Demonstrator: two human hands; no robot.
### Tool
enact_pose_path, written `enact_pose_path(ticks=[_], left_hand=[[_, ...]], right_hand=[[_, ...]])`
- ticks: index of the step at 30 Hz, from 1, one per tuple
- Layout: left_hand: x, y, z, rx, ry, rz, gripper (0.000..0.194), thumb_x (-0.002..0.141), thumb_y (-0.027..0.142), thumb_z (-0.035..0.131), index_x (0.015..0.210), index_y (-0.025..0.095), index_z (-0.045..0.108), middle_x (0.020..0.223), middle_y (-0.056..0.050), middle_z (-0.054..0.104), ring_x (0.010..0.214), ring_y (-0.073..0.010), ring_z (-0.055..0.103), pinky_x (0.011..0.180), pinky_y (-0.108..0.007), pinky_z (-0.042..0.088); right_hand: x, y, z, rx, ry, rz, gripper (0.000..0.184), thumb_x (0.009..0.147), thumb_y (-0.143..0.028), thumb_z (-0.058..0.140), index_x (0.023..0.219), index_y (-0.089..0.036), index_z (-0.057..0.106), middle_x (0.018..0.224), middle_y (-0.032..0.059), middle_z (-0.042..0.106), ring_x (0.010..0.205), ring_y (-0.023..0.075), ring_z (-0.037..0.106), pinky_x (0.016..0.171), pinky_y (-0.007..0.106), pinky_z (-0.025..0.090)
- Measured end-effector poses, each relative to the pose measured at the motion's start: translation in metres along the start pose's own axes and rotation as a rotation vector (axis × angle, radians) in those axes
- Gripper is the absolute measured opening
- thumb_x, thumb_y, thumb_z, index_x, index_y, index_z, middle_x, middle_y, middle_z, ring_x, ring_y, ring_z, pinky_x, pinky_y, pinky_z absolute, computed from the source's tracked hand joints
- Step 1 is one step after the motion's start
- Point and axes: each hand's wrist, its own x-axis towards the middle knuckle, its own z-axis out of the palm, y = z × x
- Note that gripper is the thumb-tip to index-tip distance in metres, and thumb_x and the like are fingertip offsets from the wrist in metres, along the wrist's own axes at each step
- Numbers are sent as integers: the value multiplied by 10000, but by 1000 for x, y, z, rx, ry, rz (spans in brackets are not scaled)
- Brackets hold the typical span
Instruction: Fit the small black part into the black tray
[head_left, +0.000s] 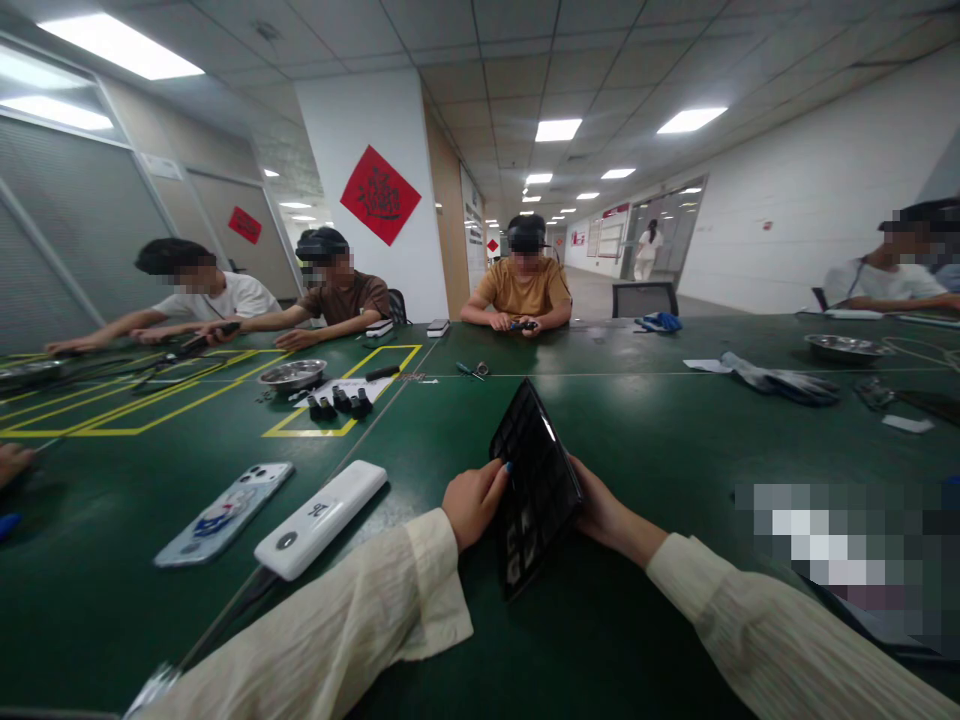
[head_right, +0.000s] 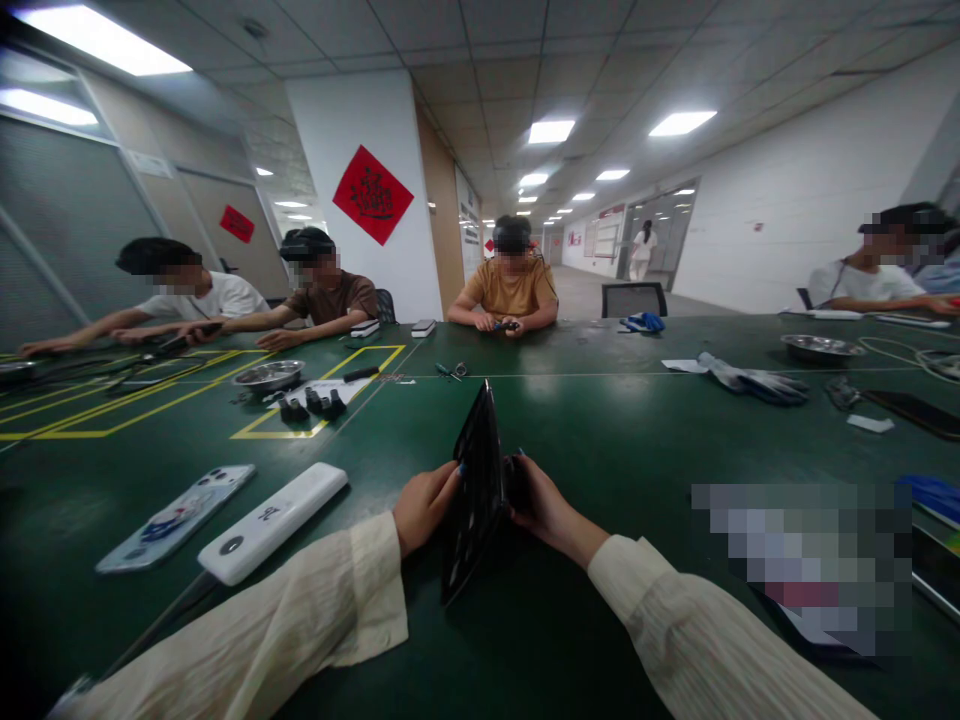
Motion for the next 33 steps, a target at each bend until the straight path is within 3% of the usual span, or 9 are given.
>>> enact_pose_path(ticks=[8,12,27,33], left_hand=[[-1,-3,0,53,-22,0,324,909,337,236,933,190,524,817,-61,625,803,-209,597,669,-269,374],[-1,-1,-1,54,-37,7,305,906,328,253,872,189,523,776,-53,617,759,-201,596,638,-260,368],[-2,2,-3,-28,4,-7,522,930,417,162,767,173,594,701,-54,613,676,-179,585,581,-244,334],[-1,2,-3,-14,-4,-72,619,916,473,134,660,156,600,592,-45,547,559,-152,522,522,-246,288]], right_hand=[[-1,0,3,-15,2,-28,332,805,-490,475,913,-208,613,725,18,658,683,167,617,638,305,498],[-2,0,2,-30,-18,-56,339,794,-506,484,916,-218,614,740,20,658,687,172,616,619,305,496],[-3,-1,7,-11,-9,-35,296,790,-463,497,883,-205,608,721,23,651,686,174,606,598,288,480],[-9,-2,9,-13,27,-33,308,731,-429,574,948,-211,569,661,1,602,514,117,545,432,206,399]])
